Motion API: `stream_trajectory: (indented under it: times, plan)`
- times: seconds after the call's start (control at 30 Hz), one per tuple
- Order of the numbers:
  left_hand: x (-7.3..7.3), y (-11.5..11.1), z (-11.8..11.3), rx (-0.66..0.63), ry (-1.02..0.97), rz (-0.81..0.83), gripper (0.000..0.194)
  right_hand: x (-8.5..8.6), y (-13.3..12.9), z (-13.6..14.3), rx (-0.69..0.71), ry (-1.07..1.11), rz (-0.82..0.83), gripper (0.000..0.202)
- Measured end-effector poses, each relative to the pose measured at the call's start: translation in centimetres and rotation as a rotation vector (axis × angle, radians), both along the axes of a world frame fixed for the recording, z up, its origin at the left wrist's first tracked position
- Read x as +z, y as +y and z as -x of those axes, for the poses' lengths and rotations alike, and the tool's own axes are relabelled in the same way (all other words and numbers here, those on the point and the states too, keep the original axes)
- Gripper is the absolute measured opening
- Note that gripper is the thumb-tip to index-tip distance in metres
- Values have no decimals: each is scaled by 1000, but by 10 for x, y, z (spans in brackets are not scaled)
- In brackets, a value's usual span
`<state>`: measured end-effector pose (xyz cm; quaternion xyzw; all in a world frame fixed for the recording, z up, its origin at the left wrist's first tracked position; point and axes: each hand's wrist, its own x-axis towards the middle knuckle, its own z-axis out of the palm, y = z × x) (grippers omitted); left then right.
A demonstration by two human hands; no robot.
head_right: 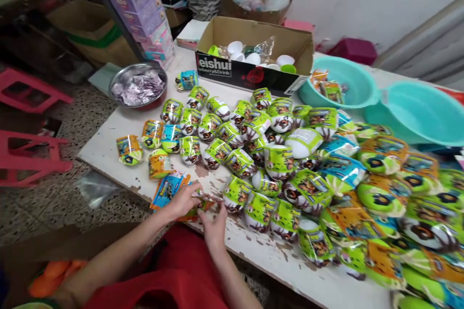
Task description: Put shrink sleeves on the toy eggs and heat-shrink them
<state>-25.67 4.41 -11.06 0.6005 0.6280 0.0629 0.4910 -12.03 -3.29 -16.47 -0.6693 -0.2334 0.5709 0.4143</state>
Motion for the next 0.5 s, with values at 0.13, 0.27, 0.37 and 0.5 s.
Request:
stream_trajectory:
  times: [0.13,0.27,0.37,0.5]
  plan:
    - [16,-29,21,147,-157,36,23,22,2,-1,234,180,-33,63]
    - [1,-40,58,384,-134,27,41,16,19,40,324,482,94,41]
    - [-19,-47,90,566,39,-21,46,-3,29,84,214,523,126,39]
    - [-45,-53,116,674,339,-51,53,-28,33,120,100,317,128,35]
